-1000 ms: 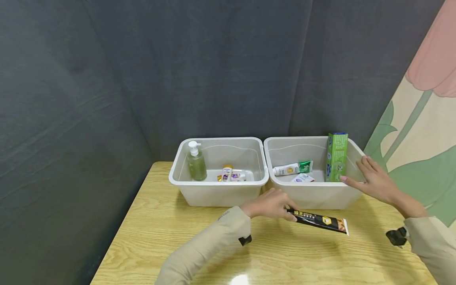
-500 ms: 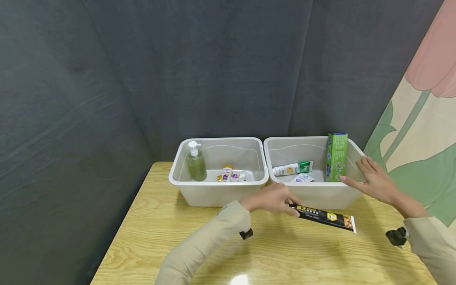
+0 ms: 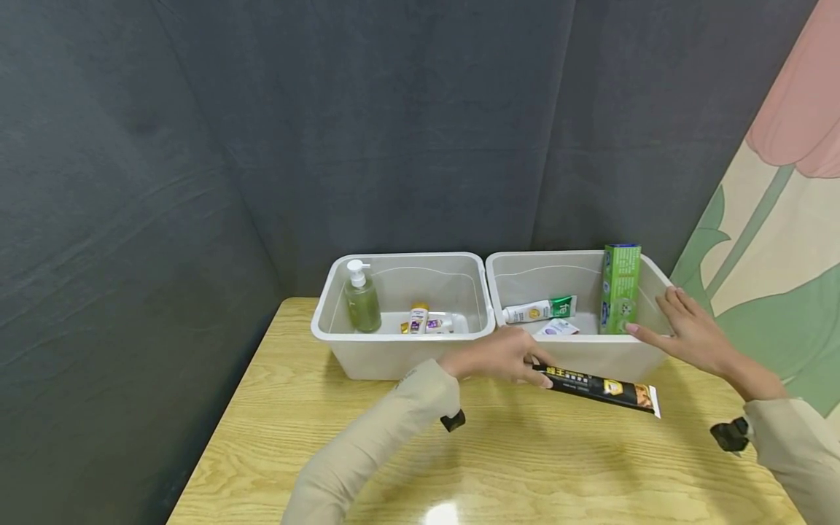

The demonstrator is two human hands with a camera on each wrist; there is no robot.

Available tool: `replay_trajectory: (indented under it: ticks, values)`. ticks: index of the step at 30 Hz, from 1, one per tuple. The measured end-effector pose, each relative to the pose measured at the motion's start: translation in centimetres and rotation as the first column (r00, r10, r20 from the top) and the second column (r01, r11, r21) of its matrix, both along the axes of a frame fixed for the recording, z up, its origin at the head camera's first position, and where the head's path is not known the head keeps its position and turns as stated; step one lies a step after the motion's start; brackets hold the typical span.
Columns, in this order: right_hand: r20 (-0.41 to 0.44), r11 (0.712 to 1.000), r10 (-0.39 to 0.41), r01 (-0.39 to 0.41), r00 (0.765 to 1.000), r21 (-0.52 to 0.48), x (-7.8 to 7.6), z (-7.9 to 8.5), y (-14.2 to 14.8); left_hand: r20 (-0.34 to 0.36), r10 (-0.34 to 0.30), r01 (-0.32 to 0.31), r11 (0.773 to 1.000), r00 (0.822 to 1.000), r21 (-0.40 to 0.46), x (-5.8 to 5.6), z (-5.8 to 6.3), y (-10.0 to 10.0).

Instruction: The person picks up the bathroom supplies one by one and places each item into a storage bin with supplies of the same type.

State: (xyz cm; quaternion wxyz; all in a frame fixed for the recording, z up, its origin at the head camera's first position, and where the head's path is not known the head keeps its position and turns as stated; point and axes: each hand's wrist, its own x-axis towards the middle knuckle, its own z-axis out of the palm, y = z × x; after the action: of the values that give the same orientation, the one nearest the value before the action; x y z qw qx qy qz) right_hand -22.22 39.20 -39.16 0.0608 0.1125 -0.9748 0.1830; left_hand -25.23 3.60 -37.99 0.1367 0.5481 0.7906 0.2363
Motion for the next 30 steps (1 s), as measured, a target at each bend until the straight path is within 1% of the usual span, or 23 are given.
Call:
replay_trajectory:
  ticks: [4, 8, 11, 14, 16, 19, 22, 24, 26, 28, 30]
  values:
    - [-0.002, 1.0, 0.0, 0.0, 1.0, 0.002, -0.1, 0.0, 0.0, 0.099, 0.032, -0.034, 0.999, 0.995, 0.02, -0.2, 0.4, -0.1]
    - [-0.007, 1.0, 0.002, -0.002, 1.0, 0.004, -0.1, -0.1, 0.0, 0.207, 0.061, -0.074, 0.996, 0.976, 0.056, -0.7, 0.8, -0.3]
    - [-0.011, 1.0, 0.002, -0.002, 1.0, 0.008, -0.1, -0.1, 0.1, 0.26, 0.064, -0.093, 0.991, 0.964, 0.1, -1.0, 1.1, -0.4]
    - [-0.014, 1.0, 0.001, -0.001, 1.0, 0.007, -0.1, -0.2, 0.2, 0.296, 0.068, -0.113, 0.984, 0.953, 0.137, -1.4, 1.4, -0.5]
    - [-0.03, 1.0, 0.009, -0.008, 1.0, 0.017, -0.2, -0.3, 0.3, 0.309, 0.068, -0.121, 0.98, 0.949, 0.157, -1.8, 1.5, -0.5]
    - [-0.087, 0.997, 0.048, -0.042, 0.995, 0.067, -0.3, -0.6, 0.6, 0.308, 0.085, -0.144, 0.974, 0.947, 0.175, -2.4, 1.6, -0.4]
    - [-0.143, 0.991, 0.085, -0.068, 0.986, 0.119, -0.3, -0.9, 0.9, 0.33, 0.104, -0.179, 0.962, 0.938, 0.206, -3.0, 1.7, -0.3]
    - [-0.134, 0.992, 0.082, -0.068, 0.988, 0.107, -0.3, -0.9, 0.9, 0.355, 0.116, -0.204, 0.953, 0.928, 0.223, -3.3, 1.7, -0.2]
    - [-0.098, 0.996, 0.061, -0.054, 0.993, 0.074, -0.2, -0.6, 0.7, 0.395, 0.117, -0.227, 0.942, 0.911, 0.246, -3.7, 1.6, -0.2]
    - [-0.053, 0.999, 0.035, -0.033, 0.998, 0.034, -0.1, -0.4, 0.5, 0.421, 0.118, -0.245, 0.934, 0.899, 0.26, -4.0, 1.5, -0.2]
    - [-0.027, 1.0, 0.025, -0.025, 0.999, 0.013, -0.1, -0.2, 0.4, 0.439, 0.126, -0.264, 0.926, 0.89, 0.269, -4.3, 1.5, -0.1]
